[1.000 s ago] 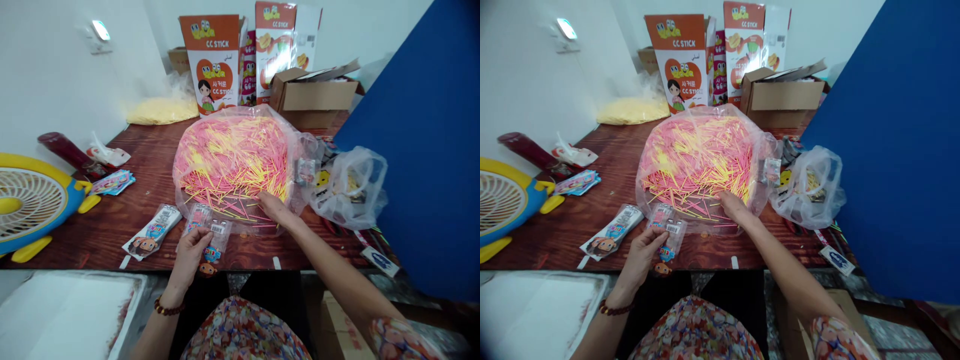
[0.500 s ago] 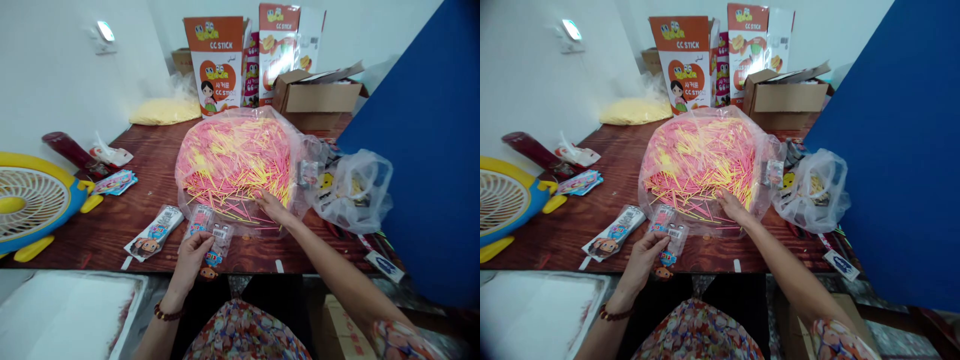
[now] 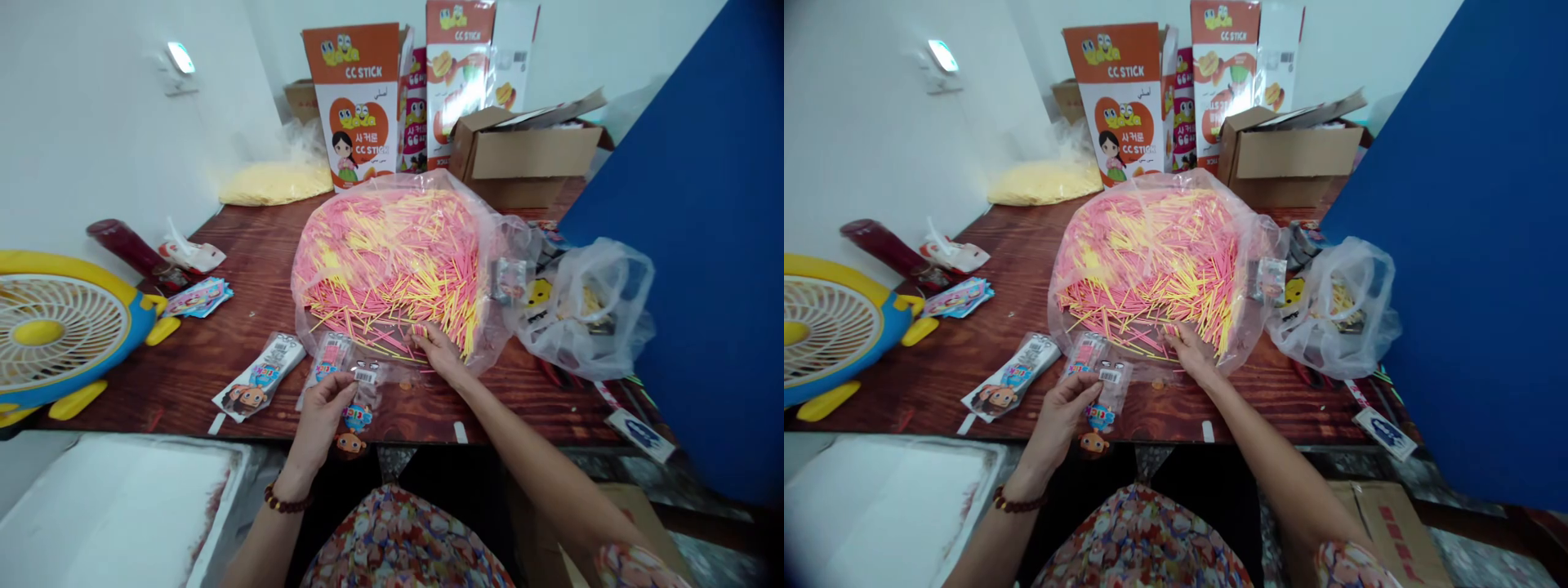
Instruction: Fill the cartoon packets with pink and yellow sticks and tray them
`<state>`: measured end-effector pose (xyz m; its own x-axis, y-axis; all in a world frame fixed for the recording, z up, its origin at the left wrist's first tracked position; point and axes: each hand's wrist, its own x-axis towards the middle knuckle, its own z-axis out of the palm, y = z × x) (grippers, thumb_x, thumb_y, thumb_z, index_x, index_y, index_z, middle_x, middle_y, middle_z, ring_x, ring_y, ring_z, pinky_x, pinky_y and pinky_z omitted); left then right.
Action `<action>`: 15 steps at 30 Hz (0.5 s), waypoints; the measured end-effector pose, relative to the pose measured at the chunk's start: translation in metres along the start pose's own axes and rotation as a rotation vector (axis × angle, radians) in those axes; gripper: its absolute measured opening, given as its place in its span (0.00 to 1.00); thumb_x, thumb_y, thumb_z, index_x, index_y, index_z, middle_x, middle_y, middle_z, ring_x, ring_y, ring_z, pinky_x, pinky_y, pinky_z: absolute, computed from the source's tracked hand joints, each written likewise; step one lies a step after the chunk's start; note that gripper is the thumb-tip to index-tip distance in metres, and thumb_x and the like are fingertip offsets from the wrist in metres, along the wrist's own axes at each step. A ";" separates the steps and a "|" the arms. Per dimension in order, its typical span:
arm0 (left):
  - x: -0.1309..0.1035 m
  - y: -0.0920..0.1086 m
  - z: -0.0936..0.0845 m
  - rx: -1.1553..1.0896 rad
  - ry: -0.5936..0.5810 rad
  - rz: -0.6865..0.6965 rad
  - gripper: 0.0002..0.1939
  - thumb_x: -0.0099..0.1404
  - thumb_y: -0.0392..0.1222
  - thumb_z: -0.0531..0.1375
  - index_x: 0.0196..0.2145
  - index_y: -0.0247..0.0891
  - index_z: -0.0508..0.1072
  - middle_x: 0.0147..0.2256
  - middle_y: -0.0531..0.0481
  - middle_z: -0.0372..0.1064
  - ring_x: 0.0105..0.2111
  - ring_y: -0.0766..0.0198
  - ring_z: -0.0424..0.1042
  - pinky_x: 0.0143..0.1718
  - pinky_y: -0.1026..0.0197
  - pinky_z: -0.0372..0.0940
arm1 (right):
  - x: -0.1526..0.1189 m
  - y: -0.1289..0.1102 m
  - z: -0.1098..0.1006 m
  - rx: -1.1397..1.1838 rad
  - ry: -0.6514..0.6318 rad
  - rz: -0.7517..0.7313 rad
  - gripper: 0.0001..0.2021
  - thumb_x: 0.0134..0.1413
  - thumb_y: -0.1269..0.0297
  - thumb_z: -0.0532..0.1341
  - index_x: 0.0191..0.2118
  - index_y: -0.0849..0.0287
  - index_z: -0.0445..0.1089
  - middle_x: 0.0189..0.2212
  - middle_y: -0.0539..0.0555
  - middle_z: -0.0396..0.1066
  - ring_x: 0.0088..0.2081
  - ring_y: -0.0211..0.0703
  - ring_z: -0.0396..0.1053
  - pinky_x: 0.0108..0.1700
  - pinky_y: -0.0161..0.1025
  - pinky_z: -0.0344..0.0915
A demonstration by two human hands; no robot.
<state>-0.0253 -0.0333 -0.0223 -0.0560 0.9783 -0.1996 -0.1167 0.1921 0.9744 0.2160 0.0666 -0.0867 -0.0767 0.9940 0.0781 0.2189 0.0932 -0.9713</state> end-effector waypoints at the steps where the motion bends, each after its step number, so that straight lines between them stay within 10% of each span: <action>1: 0.000 0.001 0.001 -0.016 0.003 -0.003 0.14 0.53 0.47 0.71 0.34 0.37 0.78 0.29 0.53 0.74 0.27 0.67 0.69 0.30 0.66 0.63 | -0.001 -0.001 0.001 0.033 0.004 0.002 0.11 0.57 0.54 0.58 0.40 0.54 0.71 0.35 0.52 0.77 0.39 0.46 0.73 0.45 0.45 0.69; 15: -0.001 0.005 0.018 0.027 -0.035 0.017 0.13 0.53 0.48 0.70 0.27 0.36 0.75 0.24 0.54 0.71 0.24 0.68 0.67 0.27 0.67 0.62 | -0.045 -0.079 0.008 0.090 -0.098 -0.219 0.13 0.63 0.53 0.57 0.41 0.53 0.75 0.34 0.52 0.78 0.39 0.46 0.76 0.44 0.43 0.70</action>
<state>-0.0076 -0.0322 -0.0153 -0.0229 0.9835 -0.1793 -0.0895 0.1766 0.9802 0.1948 0.0144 -0.0156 -0.2080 0.9400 0.2705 0.1001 0.2955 -0.9501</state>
